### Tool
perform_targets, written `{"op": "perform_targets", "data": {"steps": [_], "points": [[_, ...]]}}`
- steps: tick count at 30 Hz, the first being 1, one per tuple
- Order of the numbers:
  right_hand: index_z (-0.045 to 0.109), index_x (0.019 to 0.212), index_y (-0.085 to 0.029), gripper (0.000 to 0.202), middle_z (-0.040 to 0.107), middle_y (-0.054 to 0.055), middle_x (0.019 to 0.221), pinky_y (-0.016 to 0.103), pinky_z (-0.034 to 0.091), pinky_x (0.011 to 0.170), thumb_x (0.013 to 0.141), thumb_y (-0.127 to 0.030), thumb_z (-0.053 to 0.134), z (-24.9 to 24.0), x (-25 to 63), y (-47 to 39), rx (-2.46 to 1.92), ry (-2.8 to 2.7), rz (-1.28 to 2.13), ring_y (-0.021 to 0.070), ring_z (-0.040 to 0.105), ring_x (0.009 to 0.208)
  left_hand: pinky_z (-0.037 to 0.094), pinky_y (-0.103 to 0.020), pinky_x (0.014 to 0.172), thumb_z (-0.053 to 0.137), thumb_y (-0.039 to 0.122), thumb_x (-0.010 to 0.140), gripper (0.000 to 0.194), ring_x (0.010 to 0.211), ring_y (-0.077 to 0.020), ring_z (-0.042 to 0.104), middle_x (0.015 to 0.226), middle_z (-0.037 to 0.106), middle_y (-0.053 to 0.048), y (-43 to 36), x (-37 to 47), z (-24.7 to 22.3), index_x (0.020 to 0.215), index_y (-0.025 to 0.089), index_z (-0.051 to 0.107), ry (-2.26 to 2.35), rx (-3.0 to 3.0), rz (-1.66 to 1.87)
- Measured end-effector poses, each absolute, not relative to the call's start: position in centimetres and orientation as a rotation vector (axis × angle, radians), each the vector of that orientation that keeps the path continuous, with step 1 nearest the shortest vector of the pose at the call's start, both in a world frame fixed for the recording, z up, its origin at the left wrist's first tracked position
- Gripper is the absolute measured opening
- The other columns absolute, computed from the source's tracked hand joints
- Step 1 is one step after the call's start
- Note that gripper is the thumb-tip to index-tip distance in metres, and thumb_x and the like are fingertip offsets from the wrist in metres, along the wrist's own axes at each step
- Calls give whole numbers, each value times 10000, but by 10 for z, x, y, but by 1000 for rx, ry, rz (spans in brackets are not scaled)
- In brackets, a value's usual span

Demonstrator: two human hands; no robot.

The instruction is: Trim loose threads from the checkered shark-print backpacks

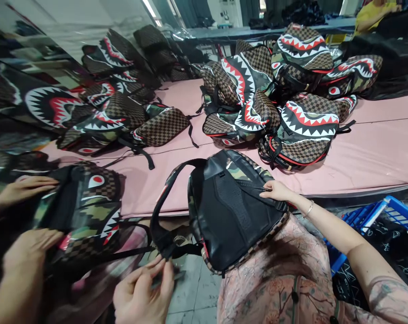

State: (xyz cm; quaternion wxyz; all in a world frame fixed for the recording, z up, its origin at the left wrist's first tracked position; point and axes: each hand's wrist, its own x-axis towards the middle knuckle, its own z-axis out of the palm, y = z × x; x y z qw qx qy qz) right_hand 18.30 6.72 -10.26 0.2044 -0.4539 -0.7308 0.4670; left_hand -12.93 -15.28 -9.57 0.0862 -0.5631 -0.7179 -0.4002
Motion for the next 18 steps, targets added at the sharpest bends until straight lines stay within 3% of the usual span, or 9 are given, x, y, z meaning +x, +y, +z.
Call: {"op": "perform_targets", "data": {"steps": [4,8,11,13,18], "points": [[528,739,-145,343,480,-47,636,204,359,541,666,-461,639,-94,160,34,-960,-1748,1708,91,446,583,444,-394,669,613,230,623,153,824,-279,549,806,525,-91,-142,-150,-107,587,200,467,-2393,-1071,-853],[493,739,-176,316,441,-56,631,202,373,550,670,-432,664,-97,149,-2,-939,-1679,1787,88,435,589,427,-417,646,554,213,644,37,814,-300,532,818,515,-100,-124,-157,-100,670,187,548,-2824,-995,-684],[513,771,-183,300,507,-30,697,249,436,646,678,-430,657,-110,142,-19,-1001,-1645,1787,124,509,687,422,-382,789,573,195,666,177,869,-249,540,902,569,-83,-109,-131,-88,835,201,627,-2747,-1539,-1160],[543,833,-181,310,572,5,802,301,457,750,681,-430,650,-118,136,-26,-1014,-1599,1777,160,551,800,398,-335,861,580,216,711,160,898,-214,551,923,615,-60,-100,-101,-81,851,228,658,-2563,-1835,-1572],[562,1010,-196,383,603,49,979,359,435,880,697,-402,643,-124,132,-30,-962,-1546,1773,193,560,956,403,-275,802,651,200,686,101,799,-178,562,825,649,-48,-67,-45,-77,767,236,699,-2428,-2082,-2025]]}}
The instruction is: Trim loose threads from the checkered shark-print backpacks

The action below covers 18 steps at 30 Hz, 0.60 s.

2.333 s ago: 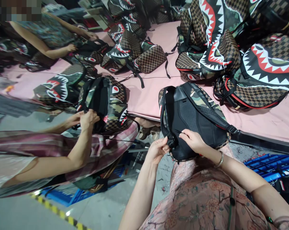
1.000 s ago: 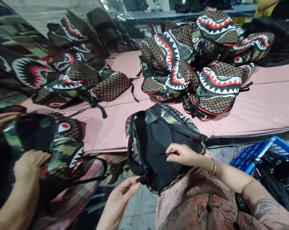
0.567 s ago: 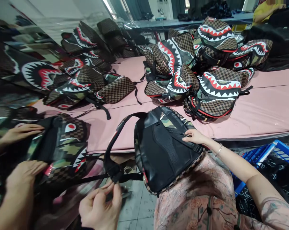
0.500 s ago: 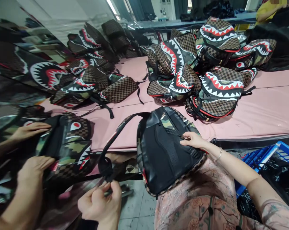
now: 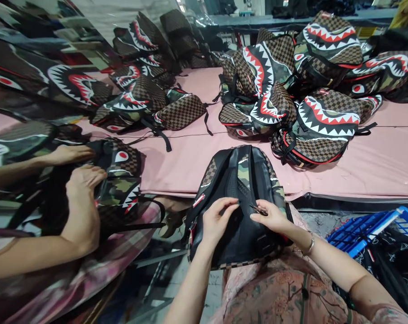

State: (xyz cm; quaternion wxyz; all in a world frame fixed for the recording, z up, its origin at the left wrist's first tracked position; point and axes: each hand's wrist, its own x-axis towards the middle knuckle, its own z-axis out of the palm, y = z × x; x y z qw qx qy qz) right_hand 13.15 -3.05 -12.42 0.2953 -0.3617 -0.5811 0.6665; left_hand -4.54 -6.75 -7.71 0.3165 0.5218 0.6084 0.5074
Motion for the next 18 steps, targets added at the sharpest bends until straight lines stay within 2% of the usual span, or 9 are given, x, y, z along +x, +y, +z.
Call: {"op": "perform_targets", "data": {"steps": [6,9,12,15,18], "points": [[541,984,-173,413,590,30,918,364,431,873,661,-392,675,-125,141,-28,-1042,-1583,1735,174,562,894,374,-264,781,650,168,672,64,777,-178,504,733,573,-41,-38,-39,-81,638,220,664,1363,1463,1192],[548,937,-170,353,585,24,890,336,444,834,682,-392,650,-123,140,-28,-1013,-1605,1739,164,560,866,359,-258,771,596,162,709,81,779,-173,486,756,557,-42,-41,-38,-80,642,203,616,1333,1469,1151],[544,918,-176,300,581,12,851,308,450,789,703,-366,632,-118,139,-28,-1061,-1669,1682,151,558,821,352,-238,680,517,181,769,115,682,-150,467,698,532,-21,-49,-36,-81,666,193,566,1367,1430,1138],[516,979,-185,262,579,14,846,286,441,743,767,-329,571,-106,143,-23,-1185,-1790,1411,149,554,805,327,-223,607,489,198,787,108,592,-128,426,628,486,10,-57,-35,-85,687,193,531,1436,1324,1206],[520,991,-187,185,587,41,885,286,409,736,845,-294,480,-89,153,-15,-1194,-2082,953,164,543,827,323,-219,610,482,200,790,103,597,-126,431,627,481,14,-61,-34,-86,693,193,518,1476,1284,1237]]}}
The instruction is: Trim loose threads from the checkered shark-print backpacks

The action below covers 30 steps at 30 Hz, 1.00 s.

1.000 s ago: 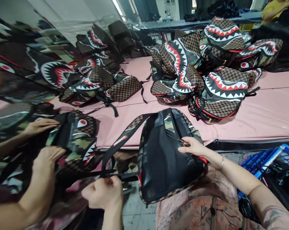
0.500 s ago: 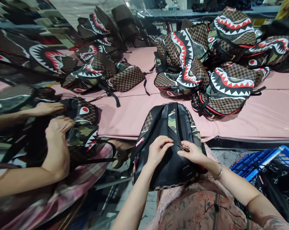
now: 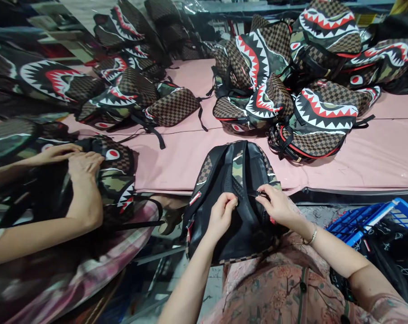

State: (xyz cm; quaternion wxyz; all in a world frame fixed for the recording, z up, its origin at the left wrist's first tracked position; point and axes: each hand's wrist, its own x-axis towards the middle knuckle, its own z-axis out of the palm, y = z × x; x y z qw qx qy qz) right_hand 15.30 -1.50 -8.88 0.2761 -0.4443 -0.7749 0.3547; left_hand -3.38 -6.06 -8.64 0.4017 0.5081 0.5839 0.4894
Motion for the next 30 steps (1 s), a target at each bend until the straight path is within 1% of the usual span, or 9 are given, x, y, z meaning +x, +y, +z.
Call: {"op": "perform_targets", "data": {"steps": [4,8,13,16,19,20,22,25,30], "points": [[563,897,-168,169,590,70,821,290,373,698,864,-305,468,-66,159,-5,-1030,-2518,507,191,518,790,321,-224,613,479,194,789,119,613,-133,442,634,493,6,-60,-27,-83,679,193,526,1502,1333,1194],[571,831,-169,143,594,65,764,286,353,658,855,-275,479,-58,152,0,-1034,-2639,430,192,513,749,324,-227,612,516,183,767,114,619,-131,449,635,509,1,-58,-18,-79,657,190,544,1498,1344,1194],[566,845,-188,123,610,16,798,260,387,678,824,-297,515,-74,166,4,-1141,-2215,961,148,542,734,344,-223,551,584,246,758,128,529,-100,432,562,477,22,-70,-36,-61,656,188,536,1263,1076,1422],[551,882,-178,229,589,17,818,255,415,681,802,-390,517,-92,193,-2,-1200,-1800,1326,136,546,744,328,-219,431,513,462,786,350,362,-79,381,405,424,41,-89,-63,-47,562,194,525,629,1001,1458],[560,955,-164,364,583,28,850,258,420,679,750,-464,569,-104,217,-21,-1151,-1668,1664,139,542,751,343,-241,367,298,687,756,602,327,-94,443,530,580,-20,-104,-74,-45,640,195,625,464,1038,1342],[567,982,-163,407,580,21,830,251,413,656,721,-472,604,-106,222,-30,-1135,-1703,1747,136,533,726,366,-247,379,306,685,755,602,367,-104,491,646,625,-45,-106,-71,-48,744,194,653,606,1027,1278],[590,980,-163,456,549,-13,728,229,375,586,653,-468,678,-107,225,-48,-1120,-1838,1836,120,489,643,417,-247,450,440,572,777,460,473,-115,558,800,633,-58,-107,-55,-58,953,194,633,947,1010,1058],[614,818,-159,373,466,-46,613,209,307,524,622,-463,705,-106,215,-67,-1109,-1965,1843,95,409,571,445,-234,578,597,337,747,365,592,-109,579,785,602,-14,-103,-23,-74,1086,209,556,1175,1085,767],[533,651,-151,379,353,-61,569,204,276,499,613,-496,683,-101,188,-61,-1084,-1677,1793,76,330,541,457,-239,736,644,248,700,448,745,-111,578,827,594,-3,-103,6,-78,1126,228,508,1232,1046,1049]]}}
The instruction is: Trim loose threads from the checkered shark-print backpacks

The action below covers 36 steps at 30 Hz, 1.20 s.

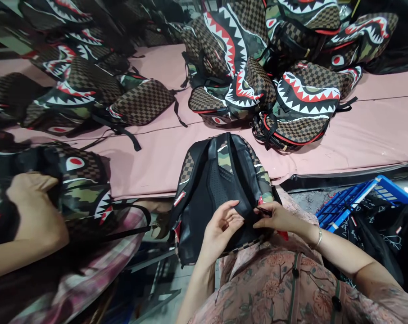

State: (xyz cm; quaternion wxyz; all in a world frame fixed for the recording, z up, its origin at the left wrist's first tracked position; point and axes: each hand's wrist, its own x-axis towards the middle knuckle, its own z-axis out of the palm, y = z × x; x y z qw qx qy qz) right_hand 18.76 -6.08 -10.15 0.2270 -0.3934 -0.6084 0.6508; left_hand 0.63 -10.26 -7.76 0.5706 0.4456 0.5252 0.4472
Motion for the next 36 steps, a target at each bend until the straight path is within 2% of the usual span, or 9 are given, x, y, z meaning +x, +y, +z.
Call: {"op": "perform_targets", "data": {"steps": [4,7,14,17,19,22,24,29,36], "points": [[474,619,-166,382,292,-88,516,195,220,450,569,-451,723,-94,170,-47,-1091,-1624,1801,58,254,485,448,-283,856,723,224,614,590,900,-153,585,1027,608,-34,-102,9,-72,1164,257,511,1356,1125,1196],[488,683,-171,371,313,-96,513,190,211,440,562,-417,737,-90,161,-46,-1121,-1570,1796,56,254,477,462,-298,855,719,249,620,521,935,-174,584,1100,603,-49,-100,9,-73,1119,253,567,1474,1236,1241],[500,680,-167,337,324,-89,526,196,214,456,599,-407,721,-89,160,-51,-1163,-1619,1648,62,269,496,478,-319,803,654,257,687,85,803,-180,606,746,678,-22,-103,13,-72,754,222,691,1708,1508,1315],[502,687,-166,324,320,-87,523,196,230,456,633,-416,703,-86,164,-54,-1155,-1715,1600,67,276,493,480,-285,731,598,246,727,84,698,-152,596,693,657,-9,-104,14,-69,702,206,667,1741,1431,1308],[513,785,-167,331,398,-70,582,193,289,476,663,-422,685,-82,170,-54,-1078,-1789,1554,77,348,521,467,-241,640,587,246,729,92,625,-126,571,650,631,2,-104,13,-69,683,189,643,1701,1303,1310],[494,995,-168,307,541,11,818,232,397,619,797,-391,565,-77,184,-48,-959,-1992,1264,127,492,709,433,-197,554,614,263,706,105,566,-98,535,604,595,14,-103,12,-74,664,167,608,1593,1059,1352],[513,1011,-162,239,570,57,897,279,403,710,873,-349,456,-73,194,-40,-900,-2185,911,161,510,813,428,-191,544,634,277,689,130,548,-90,528,593,586,15,-103,12,-77,664,156,596,1521,937,1359],[585,910,-153,208,605,74,843,281,369,666,888,-303,441,-57,200,-20,-689,-2554,299,171,503,761,432,-196,538,663,314,662,186,527,-86,525,568,575,15,-101,15,-76,666,140,598,1449,819,1315],[596,849,-175,204,591,53,777,280,320,627,899,-269,422,-34,191,-11,-545,-2736,122,155,478,709,421,-183,535,685,290,647,162,527,-80,517,571,587,14,-102,18,-73,651,143,616,1457,794,1334]]}}
